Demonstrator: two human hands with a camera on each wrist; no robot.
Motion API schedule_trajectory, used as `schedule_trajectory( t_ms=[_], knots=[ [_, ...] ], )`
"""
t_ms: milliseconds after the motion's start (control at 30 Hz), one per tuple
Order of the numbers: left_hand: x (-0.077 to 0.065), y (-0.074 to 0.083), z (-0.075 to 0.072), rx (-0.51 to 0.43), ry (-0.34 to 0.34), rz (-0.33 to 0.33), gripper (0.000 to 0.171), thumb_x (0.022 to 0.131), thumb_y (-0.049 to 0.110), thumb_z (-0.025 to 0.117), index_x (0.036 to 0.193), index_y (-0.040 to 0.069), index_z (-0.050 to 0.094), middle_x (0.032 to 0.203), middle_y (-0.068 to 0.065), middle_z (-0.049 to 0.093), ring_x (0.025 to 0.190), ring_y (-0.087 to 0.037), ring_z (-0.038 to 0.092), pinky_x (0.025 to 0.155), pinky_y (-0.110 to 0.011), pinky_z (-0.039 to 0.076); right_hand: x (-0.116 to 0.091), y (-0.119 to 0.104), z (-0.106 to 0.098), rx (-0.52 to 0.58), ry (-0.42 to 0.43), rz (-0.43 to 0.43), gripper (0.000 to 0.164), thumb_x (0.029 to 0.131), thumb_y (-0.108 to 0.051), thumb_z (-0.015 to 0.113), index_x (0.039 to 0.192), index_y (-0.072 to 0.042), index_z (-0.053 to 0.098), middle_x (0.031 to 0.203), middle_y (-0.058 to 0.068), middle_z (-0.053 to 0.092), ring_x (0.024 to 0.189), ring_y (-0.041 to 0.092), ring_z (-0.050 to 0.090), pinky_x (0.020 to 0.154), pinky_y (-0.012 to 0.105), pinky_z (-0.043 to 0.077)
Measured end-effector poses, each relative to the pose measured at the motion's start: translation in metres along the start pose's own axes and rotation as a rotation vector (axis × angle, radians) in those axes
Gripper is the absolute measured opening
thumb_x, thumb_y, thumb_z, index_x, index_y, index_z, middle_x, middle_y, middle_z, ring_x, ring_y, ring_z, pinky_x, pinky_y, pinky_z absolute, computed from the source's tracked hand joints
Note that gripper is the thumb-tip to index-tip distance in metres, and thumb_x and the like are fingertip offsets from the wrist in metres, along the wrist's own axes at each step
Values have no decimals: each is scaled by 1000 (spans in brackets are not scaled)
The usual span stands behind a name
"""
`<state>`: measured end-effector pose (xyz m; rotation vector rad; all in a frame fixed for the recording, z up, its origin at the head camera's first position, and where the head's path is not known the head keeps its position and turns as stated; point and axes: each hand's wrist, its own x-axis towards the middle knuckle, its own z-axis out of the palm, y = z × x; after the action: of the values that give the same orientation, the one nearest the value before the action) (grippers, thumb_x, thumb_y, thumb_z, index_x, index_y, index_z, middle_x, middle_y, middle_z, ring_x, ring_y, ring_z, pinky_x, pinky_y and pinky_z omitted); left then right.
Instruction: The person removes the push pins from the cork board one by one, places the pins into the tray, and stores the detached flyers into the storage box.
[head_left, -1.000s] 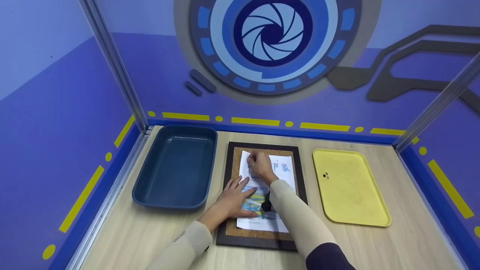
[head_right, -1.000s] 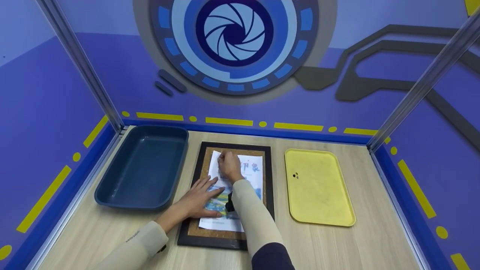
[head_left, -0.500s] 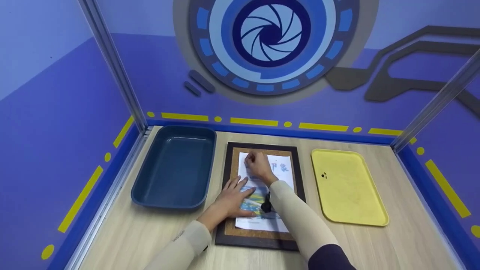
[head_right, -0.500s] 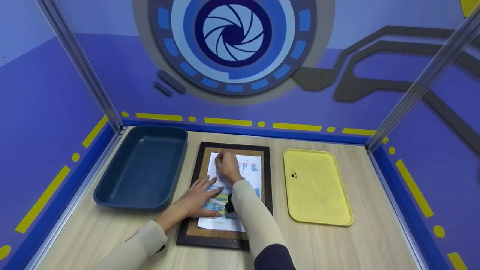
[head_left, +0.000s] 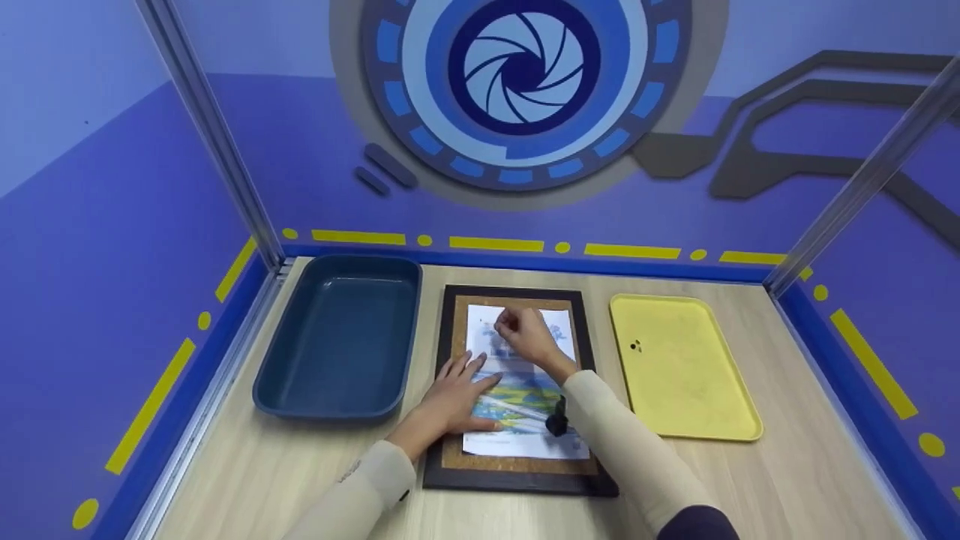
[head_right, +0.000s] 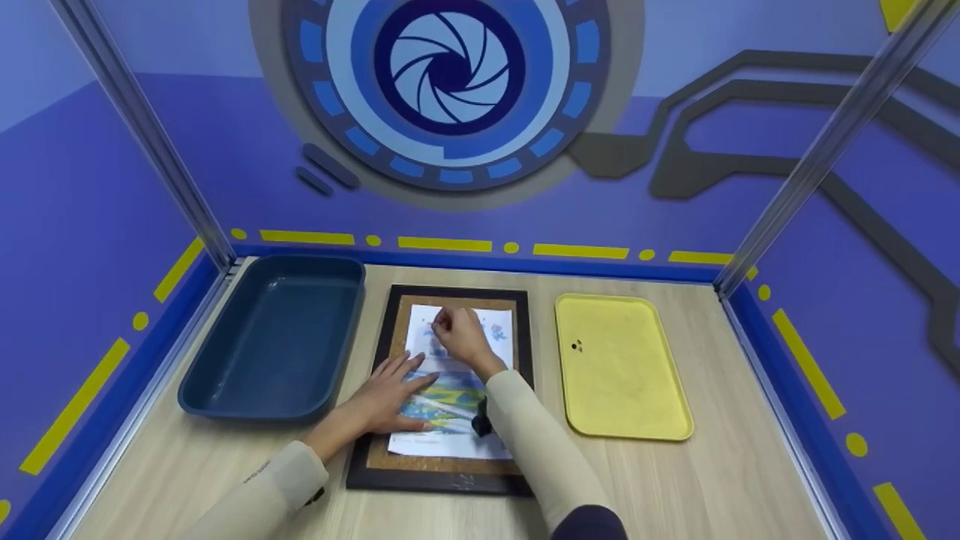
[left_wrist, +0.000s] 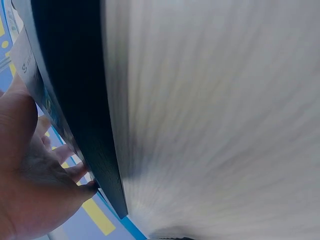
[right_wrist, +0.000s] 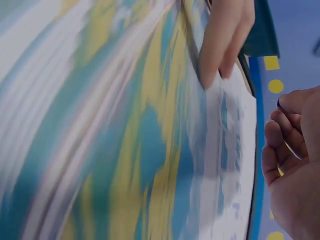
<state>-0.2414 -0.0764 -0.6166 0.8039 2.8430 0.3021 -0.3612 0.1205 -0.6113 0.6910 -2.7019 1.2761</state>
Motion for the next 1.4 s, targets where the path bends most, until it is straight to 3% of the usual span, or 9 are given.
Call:
schedule_trajectory(
  t_ms=[333,567,833,1100,1400],
  knots=[
    [-3,0,1,10,-17,-27,91,90,75,66,165,29,42,176,-11,21,162,-38,14,128,-60,16,-48,28,-56,37,66,37,4,97,-7,76,94,-8,73,86,0,69,78,15,61,70,29,52],
    [-6,2,3,-7,-27,-23,91,90,74,69,164,28,43,175,-13,22,161,-39,15,127,-61,16,-86,66,-104,66,164,133,4,95,-4,76,95,0,75,87,8,71,80,17,62,71,24,51],
    [-7,0,3,-16,-16,-9,91,91,72,69,165,27,42,176,-13,21,162,-40,14,127,-62,16,-112,118,-155,86,328,255,10,98,-8,77,96,1,77,90,15,75,77,11,65,67,17,51],
    [-3,-1,2,-16,-15,0,91,91,71,69,166,27,40,176,-14,20,161,-41,13,127,-63,16,-130,146,-166,137,333,429,19,102,-13,73,106,5,76,98,20,74,75,13,66,64,20,53],
    [-2,0,1,-19,-5,-1,91,91,72,68,166,28,40,176,-13,20,162,-40,13,127,-62,15,-134,150,-165,69,339,509,17,102,-12,71,108,2,76,101,15,74,83,14,64,66,19,52]
  ],
)
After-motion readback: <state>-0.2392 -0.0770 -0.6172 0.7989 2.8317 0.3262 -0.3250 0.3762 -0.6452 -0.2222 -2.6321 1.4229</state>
